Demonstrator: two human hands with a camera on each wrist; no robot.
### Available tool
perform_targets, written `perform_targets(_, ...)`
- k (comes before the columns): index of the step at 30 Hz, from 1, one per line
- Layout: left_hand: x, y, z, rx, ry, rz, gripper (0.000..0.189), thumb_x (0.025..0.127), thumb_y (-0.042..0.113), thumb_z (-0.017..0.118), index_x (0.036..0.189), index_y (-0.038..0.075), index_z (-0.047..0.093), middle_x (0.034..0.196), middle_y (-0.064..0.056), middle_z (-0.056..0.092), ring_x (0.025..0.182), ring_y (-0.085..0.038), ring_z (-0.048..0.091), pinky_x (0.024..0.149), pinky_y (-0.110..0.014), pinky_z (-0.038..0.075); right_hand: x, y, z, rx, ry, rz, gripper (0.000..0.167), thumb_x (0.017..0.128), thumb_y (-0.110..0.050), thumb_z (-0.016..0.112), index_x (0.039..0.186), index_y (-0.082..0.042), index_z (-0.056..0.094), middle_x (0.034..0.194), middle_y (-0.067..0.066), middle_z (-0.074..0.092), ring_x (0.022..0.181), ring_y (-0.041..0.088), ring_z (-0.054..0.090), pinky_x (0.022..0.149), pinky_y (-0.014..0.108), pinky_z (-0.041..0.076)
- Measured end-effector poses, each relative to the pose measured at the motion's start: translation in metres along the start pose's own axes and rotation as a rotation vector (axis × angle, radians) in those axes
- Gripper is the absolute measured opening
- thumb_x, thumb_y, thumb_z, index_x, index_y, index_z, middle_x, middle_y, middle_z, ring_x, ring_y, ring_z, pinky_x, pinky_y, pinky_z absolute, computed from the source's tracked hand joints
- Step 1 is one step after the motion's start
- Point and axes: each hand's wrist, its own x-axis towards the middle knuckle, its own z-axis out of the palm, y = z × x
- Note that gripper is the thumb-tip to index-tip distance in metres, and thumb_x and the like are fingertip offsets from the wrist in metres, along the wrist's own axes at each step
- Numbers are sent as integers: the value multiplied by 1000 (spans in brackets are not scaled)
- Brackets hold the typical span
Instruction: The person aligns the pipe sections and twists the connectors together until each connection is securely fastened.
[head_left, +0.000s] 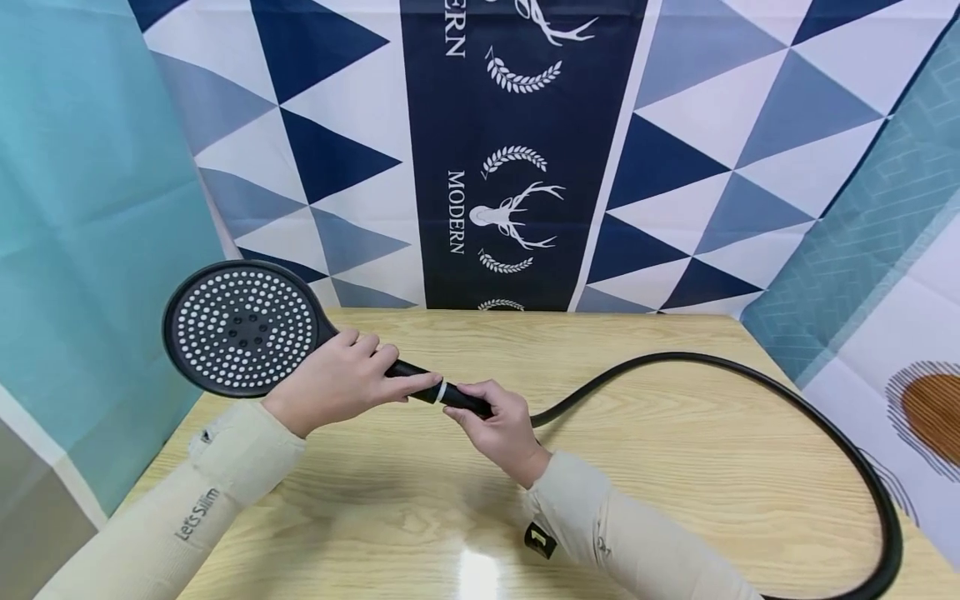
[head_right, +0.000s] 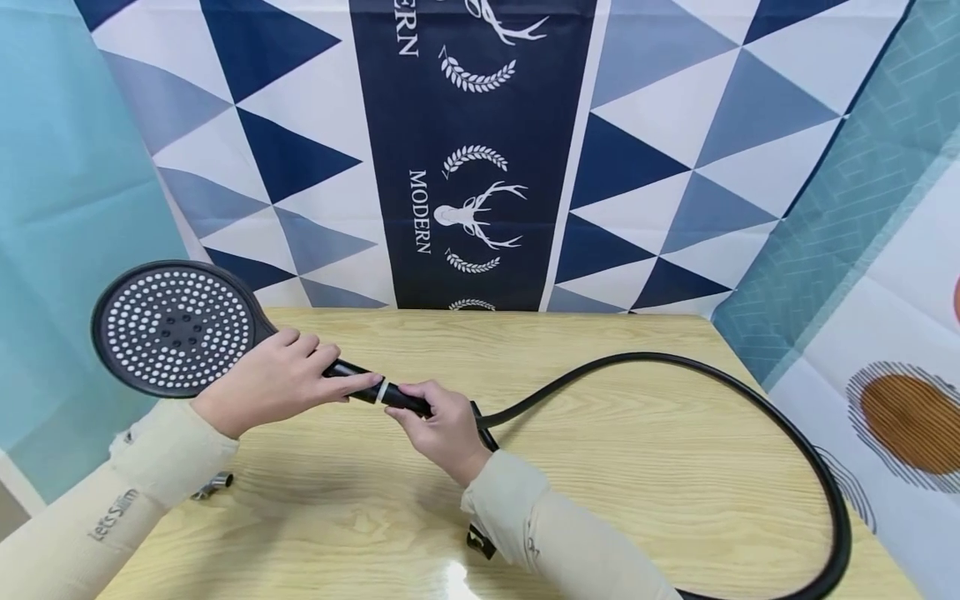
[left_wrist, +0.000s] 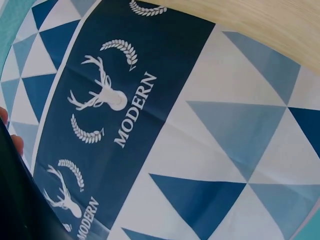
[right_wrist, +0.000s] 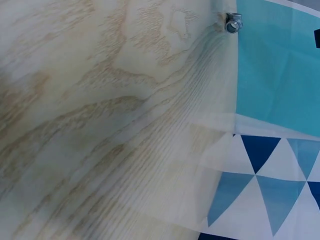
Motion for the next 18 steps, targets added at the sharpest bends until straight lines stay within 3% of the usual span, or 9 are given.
perform_targets(4, -4, -1, 1, -29, 1, 15, 48, 106, 38, 14, 127, 32, 58, 68, -4, 48, 51, -16, 43, 46, -25, 39, -1, 2, 2, 23, -22, 6, 34, 63, 21, 76, 93, 11, 63, 79, 24, 68, 61, 26, 67, 54, 20, 52)
perform_targets(9, -4, -1, 3, -81, -34, 6, 40, 92, 52, 47, 126, 34, 59, 69, -2, 50, 51, -14, 44, 46, -23, 38, -2, 2, 2, 13, -44, 8, 33, 64, 19, 76, 95, 11, 65, 82, 24, 69, 65, 26, 69, 56, 21, 53)
perform_targets(11, -4, -1, 3, -96, -42, 0, 42, 88, 53, 54, 125, 34, 60, 69, -2, 51, 50, -14, 44, 46, -23, 37, -2, 2, 2, 3, -48, 9, 33, 65, 18, 76, 95, 11, 66, 82, 23, 69, 65, 26, 69, 57, 21, 53)
perform_targets(14, -4, 0, 5, -108, -30, -7, 36, 95, 50, 45, 124, 34, 60, 68, -2, 50, 49, -14, 43, 44, -23, 36, -1, 2, 2, -29, -46, -7, 33, 65, 17, 77, 96, 11, 66, 82, 22, 69, 63, 23, 68, 57, 20, 53)
perform_targets(18, -3, 0, 5, -118, -5, -12, 38, 97, 51, 37, 122, 35, 62, 66, -2, 47, 48, -14, 41, 43, -23, 34, -1, 0, 1, -76, -45, -33, 32, 65, 14, 78, 95, 10, 67, 81, 19, 70, 60, 18, 65, 56, 18, 51)
